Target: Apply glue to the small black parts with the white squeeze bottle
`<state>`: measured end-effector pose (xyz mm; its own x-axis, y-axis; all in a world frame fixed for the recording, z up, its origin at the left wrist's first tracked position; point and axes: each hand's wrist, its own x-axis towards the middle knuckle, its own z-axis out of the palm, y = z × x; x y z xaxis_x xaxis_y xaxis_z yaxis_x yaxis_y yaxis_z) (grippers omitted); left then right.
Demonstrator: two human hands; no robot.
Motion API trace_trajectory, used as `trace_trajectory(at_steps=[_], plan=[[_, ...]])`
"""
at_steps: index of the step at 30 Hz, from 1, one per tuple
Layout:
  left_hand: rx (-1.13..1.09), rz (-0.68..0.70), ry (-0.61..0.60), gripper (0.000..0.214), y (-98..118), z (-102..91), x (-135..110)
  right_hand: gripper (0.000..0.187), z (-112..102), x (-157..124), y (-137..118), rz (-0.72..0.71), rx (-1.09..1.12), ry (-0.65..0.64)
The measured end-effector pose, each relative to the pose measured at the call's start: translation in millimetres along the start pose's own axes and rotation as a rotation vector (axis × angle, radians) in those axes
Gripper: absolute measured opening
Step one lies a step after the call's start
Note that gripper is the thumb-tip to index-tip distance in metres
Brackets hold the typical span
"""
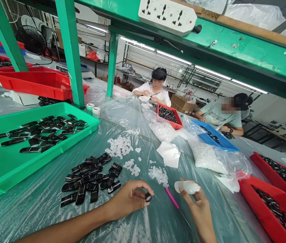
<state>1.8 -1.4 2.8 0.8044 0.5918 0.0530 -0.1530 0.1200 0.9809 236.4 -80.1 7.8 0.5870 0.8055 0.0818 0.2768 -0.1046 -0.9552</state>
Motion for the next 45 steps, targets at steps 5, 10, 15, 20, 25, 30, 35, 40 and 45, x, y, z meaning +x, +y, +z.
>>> trace_trajectory(at_steps=[5, 10, 15, 20, 25, 30, 35, 40, 45], plan=[[-0.006, -0.004, -0.025, 0.022, -1.8, -0.5, -1.3, 0.038, -10.6, 8.0, 5.5, -0.031, -0.172, -0.012], [0.010, 0.019, -0.020, 0.025, -2.5, -0.8, -1.3, 0.041, -11.3, 5.8, 1.9, -0.008, -0.128, -0.012], [0.033, 0.003, -0.006, 0.026, -2.4, 0.1, -0.1, 0.056, -1.8, -4.3, -8.4, 0.063, 0.131, -0.083], [0.065, -0.001, 0.012, 0.025, -2.5, 1.1, 0.7, 0.061, 1.9, -10.6, -12.0, 0.050, 0.135, -0.077], [0.185, -0.052, 0.078, 0.029, -1.3, 0.0, 1.1, 0.056, 2.3, -21.2, -14.5, -0.002, 0.144, -0.185], [0.255, -0.015, 0.115, 0.029, 0.9, -1.2, 2.0, 0.050, 20.6, -40.0, -22.8, -0.004, 0.231, -0.276], [0.260, -0.006, 0.141, 0.029, 2.0, -1.8, 3.1, 0.040, 35.3, -44.8, -23.8, 0.065, 0.306, -0.278], [0.301, 0.018, 0.175, 0.028, 3.2, -3.2, 3.9, 0.044, 33.1, -39.3, -20.5, 0.070, 0.205, -0.225], [0.427, 0.084, 0.205, 0.029, 9.2, -1.7, 2.6, 0.039, 29.4, -38.0, -23.2, 0.027, 0.161, -0.171]])
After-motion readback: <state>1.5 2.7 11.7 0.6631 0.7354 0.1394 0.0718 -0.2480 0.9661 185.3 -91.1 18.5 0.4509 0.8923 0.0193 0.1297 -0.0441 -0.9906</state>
